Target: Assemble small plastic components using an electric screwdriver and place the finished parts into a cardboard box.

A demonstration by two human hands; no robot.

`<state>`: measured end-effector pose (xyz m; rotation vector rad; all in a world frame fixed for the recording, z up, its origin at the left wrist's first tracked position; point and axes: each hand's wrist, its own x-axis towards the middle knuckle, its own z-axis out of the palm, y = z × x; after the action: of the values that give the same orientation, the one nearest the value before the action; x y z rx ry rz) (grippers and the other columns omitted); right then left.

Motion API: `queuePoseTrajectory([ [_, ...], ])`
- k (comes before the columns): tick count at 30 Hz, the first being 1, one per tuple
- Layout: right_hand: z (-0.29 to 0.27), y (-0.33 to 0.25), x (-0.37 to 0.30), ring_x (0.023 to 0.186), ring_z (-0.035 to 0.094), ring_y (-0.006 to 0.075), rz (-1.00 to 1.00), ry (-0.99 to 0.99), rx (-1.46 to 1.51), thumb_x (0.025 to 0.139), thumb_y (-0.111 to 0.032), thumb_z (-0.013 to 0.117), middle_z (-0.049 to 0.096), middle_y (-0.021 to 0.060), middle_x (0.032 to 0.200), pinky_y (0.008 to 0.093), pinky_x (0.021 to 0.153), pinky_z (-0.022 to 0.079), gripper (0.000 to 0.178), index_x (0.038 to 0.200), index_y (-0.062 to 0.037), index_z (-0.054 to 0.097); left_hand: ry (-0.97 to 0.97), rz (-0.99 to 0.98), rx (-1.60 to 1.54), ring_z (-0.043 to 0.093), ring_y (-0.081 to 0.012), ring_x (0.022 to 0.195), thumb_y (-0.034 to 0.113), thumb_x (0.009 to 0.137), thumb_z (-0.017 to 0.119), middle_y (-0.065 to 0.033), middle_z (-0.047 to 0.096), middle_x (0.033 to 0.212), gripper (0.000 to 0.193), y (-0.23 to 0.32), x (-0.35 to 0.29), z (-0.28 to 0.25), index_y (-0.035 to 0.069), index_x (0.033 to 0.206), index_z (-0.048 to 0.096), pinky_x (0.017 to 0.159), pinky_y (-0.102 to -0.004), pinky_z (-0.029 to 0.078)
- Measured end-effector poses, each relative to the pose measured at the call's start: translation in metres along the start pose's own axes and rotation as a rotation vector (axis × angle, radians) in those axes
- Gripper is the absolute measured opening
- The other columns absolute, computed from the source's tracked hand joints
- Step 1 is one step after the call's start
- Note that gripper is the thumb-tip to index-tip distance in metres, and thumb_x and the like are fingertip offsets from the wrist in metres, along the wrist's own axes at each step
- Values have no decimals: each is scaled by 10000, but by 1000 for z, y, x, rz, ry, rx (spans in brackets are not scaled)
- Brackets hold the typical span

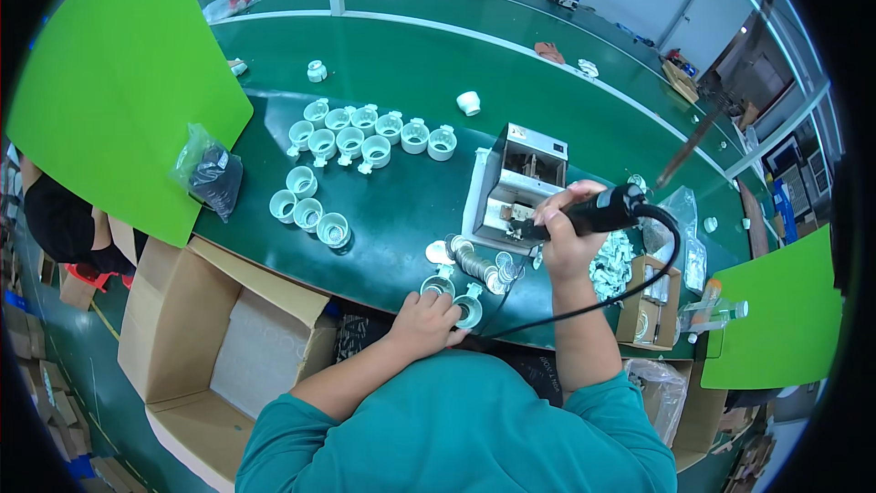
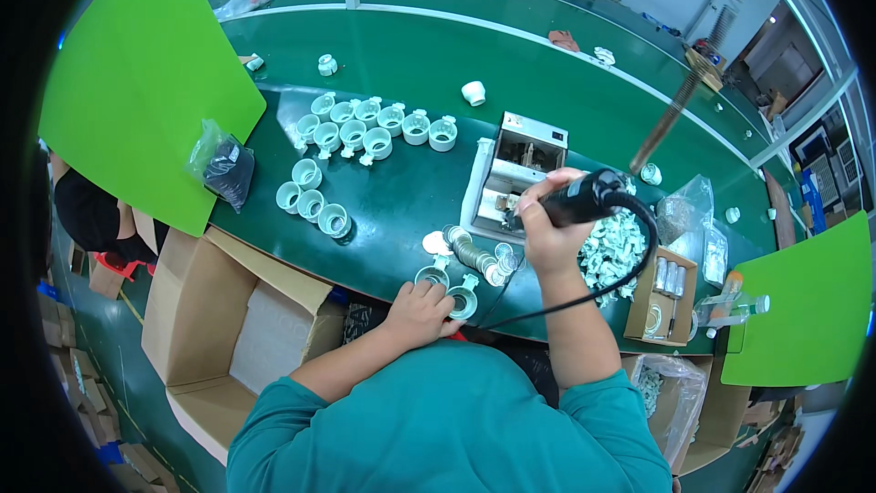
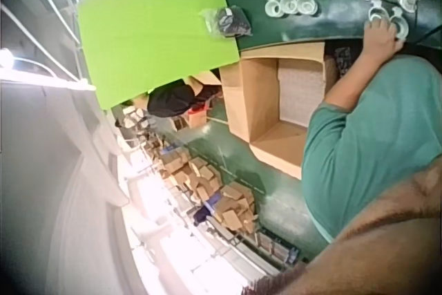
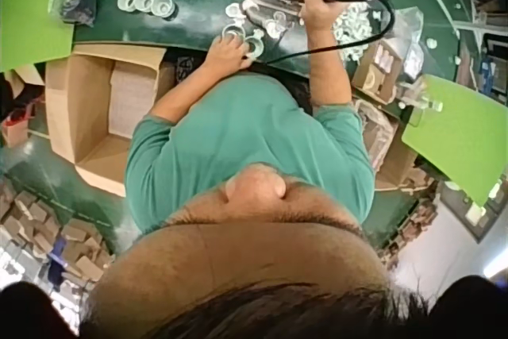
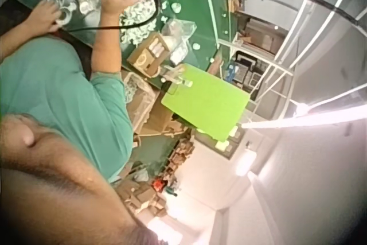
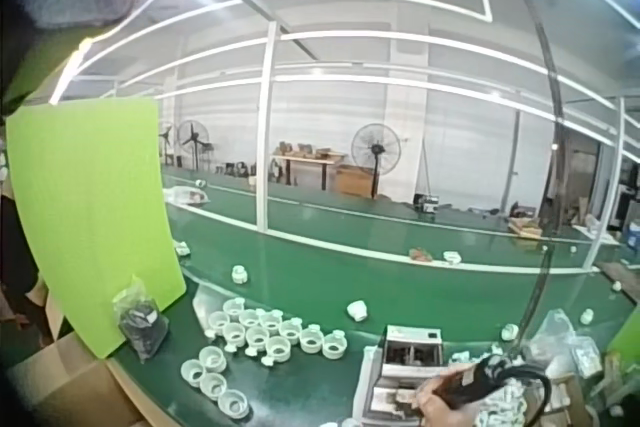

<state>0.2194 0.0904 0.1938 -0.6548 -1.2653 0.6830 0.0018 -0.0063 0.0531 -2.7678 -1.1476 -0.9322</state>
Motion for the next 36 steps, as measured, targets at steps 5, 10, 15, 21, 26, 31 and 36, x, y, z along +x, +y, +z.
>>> queuePoseTrajectory([
  [5,-11,24,-2,701,621,134,93,19,-34,823,118,648,630,52,811,285,660,527,401,1157,-42,495,-5,-4,-7,545,-216,784,424,721,794,-12,517,812,358,0,2,2,168,763,546,648,-386,375],
  [10,-11,35,-5,700,608,100,246,28,2,821,116,672,639,35,806,249,647,497,427,1188,-34,511,3,-17,-34,548,-219,791,416,731,788,-17,517,813,354,-1,2,1,167,766,539,650,-387,377],
  [15,-1,11,-19,688,596,91,202,7,-28,822,114,670,639,36,797,240,636,486,470,1234,-37,502,-25,-24,-17,549,-222,795,420,731,788,-20,518,816,360,0,-2,2,164,771,538,655,-383,378],
  [21,-12,23,-2,679,607,170,41,8,-120,824,87,628,604,84,765,325,675,541,446,1219,-40,462,6,-13,-20,545,-220,794,421,729,789,-22,516,822,361,-2,1,1,164,775,540,658,-381,370],
  [26,-12,36,-9,690,579,91,95,17,-61,810,130,668,625,56,797,234,625,470,456,1193,-49,495,-3,-13,-38,541,-215,787,415,724,791,-20,511,820,364,-1,1,0,166,765,529,654,-382,363],
  [31,-7,31,-9,690,579,91,140,17,-71,812,127,666,625,57,801,239,625,475,445,1184,-50,496,9,-19,-38,536,-216,779,414,722,788,-18,511,818,362,-4,1,0,168,759,525,650,-381,362],
  [36,-9,22,-6,687,581,88,13,-24,-52,815,122,666,624,57,799,240,626,476,441,1184,-48,494,21,-16,-15,532,-215,772,416,723,782,-16,513,812,355,-2,0,1,169,747,528,649,-380,362],
])
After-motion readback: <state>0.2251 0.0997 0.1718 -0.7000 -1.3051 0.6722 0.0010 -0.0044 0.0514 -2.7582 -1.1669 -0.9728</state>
